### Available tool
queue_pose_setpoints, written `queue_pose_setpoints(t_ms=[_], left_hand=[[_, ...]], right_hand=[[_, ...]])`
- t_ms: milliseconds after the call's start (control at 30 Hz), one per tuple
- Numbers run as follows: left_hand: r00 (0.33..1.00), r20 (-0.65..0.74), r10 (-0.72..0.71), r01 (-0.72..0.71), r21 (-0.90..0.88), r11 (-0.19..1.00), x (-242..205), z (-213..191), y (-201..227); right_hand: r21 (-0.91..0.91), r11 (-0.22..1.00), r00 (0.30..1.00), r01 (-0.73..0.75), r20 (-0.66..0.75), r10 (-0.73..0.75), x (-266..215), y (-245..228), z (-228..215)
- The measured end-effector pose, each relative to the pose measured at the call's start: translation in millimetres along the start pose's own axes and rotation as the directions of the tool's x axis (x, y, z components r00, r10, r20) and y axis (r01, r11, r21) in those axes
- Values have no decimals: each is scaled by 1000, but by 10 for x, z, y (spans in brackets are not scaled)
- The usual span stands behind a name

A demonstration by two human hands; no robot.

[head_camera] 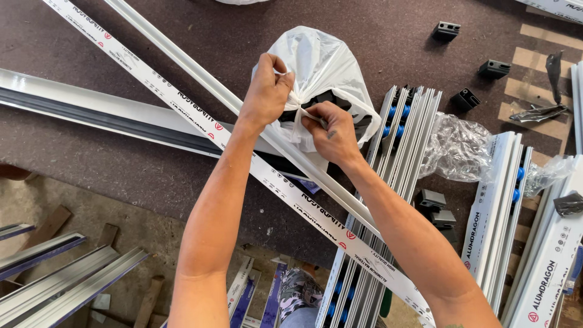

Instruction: The person inserts black plastic corner connectors into the ends of long aluminum profiles and then uses pliers to crimp them into place. The person repeats this process for multiple profiles, handling them one at a time and stacking the finished pieces.

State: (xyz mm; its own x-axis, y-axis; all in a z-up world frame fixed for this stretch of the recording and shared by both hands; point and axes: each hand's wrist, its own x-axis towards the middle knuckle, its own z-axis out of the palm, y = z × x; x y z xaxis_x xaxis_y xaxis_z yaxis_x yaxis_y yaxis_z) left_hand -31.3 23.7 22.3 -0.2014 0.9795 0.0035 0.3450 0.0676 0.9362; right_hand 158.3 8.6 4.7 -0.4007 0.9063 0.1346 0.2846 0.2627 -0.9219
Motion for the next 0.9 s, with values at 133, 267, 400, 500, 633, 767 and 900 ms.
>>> queue_pose_setpoints(t_ms=[133, 267, 400, 500, 633, 767, 900], left_hand=[[999, 31, -25, 27, -89, 996, 55, -29, 11], [997, -16, 73, -74, -96, 993, -166, -19, 127], [987, -64, 149, -151, -35, 988, -613, -5, 252], [965, -102, 242, -228, 132, 965, -877, 69, 285], [834, -113, 541, -463, 391, 795, -1062, 156, 294], [816, -45, 576, -511, 411, 755, -1142, 170, 312], [943, -164, 290, -268, 141, 953, -1018, 95, 332]], right_hand=[[-22, 1000, 1000, 4, 2, -4, -14, -36, -46], [-14, 998, 998, -67, 11, 67, -38, 37, -50], [401, 913, 990, -81, 136, 28, -14, 139, -33], [535, 803, 963, -261, 199, 180, 13, 188, -23], [686, 653, 946, -322, 251, 204, 55, 203, -16], [659, 674, 943, -332, 248, 222, 58, 249, -13], [649, 692, 949, -315, 215, 230, 57, 329, 20]])
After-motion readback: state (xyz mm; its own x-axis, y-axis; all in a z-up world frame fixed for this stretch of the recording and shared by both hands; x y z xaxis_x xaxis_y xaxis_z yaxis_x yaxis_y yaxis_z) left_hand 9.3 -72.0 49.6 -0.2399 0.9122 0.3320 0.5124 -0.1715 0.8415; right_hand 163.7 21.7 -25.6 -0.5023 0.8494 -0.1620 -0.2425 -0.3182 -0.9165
